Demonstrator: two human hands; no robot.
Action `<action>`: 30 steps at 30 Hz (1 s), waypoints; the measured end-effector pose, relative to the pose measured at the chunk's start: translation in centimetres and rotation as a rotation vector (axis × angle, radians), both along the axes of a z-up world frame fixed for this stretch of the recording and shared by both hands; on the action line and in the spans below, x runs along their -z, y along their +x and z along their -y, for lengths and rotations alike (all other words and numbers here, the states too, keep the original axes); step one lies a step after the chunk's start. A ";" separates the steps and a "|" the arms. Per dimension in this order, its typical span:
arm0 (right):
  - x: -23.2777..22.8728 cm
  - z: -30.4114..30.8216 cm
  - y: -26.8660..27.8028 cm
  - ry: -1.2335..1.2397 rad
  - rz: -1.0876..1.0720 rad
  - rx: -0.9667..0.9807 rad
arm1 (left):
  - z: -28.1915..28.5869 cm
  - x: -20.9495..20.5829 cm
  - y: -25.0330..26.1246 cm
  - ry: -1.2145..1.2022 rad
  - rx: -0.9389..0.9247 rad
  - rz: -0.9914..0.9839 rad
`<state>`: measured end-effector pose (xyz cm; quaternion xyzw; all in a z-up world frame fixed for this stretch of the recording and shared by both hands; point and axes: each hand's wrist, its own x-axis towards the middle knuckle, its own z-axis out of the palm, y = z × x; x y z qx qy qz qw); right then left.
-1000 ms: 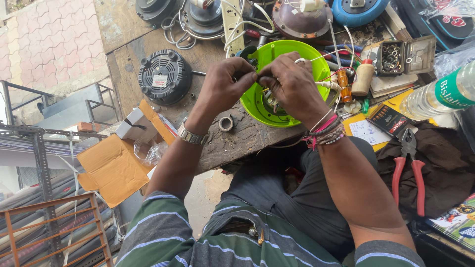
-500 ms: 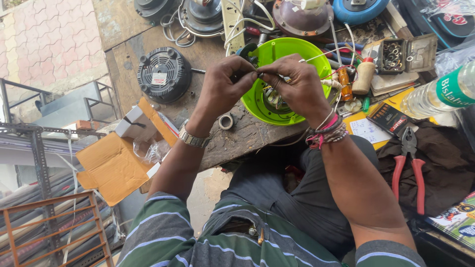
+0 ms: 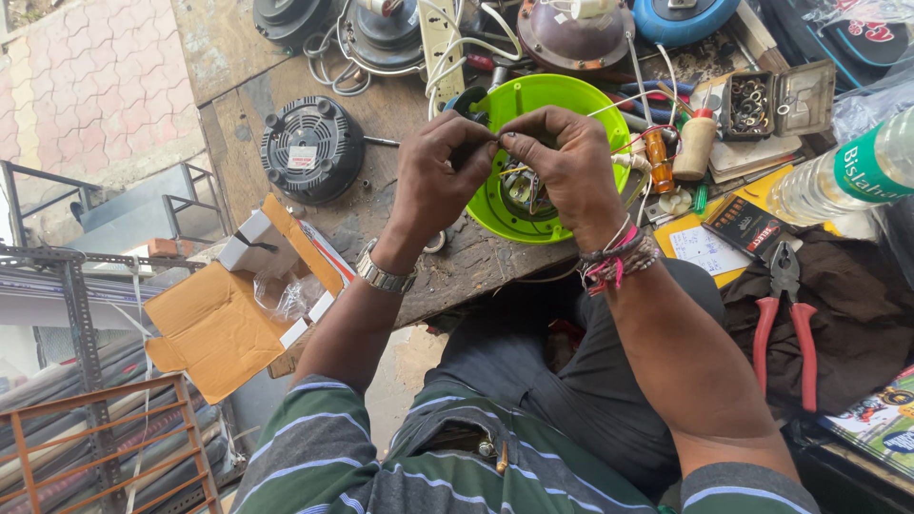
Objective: The person repairs a ceiling fan motor assembly by hand, using pliers and a screwdriver to strip, twist, and connect wires within the green housing. They also use electrical tape to insulate connections and adjust components inside the motor.
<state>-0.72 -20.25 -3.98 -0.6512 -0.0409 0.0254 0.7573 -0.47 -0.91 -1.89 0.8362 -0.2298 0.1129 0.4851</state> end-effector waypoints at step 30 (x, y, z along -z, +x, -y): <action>-1.4 0.3 -0.8 -0.842 0.782 0.175 | -0.6 -0.5 1.9 0.044 0.018 -0.263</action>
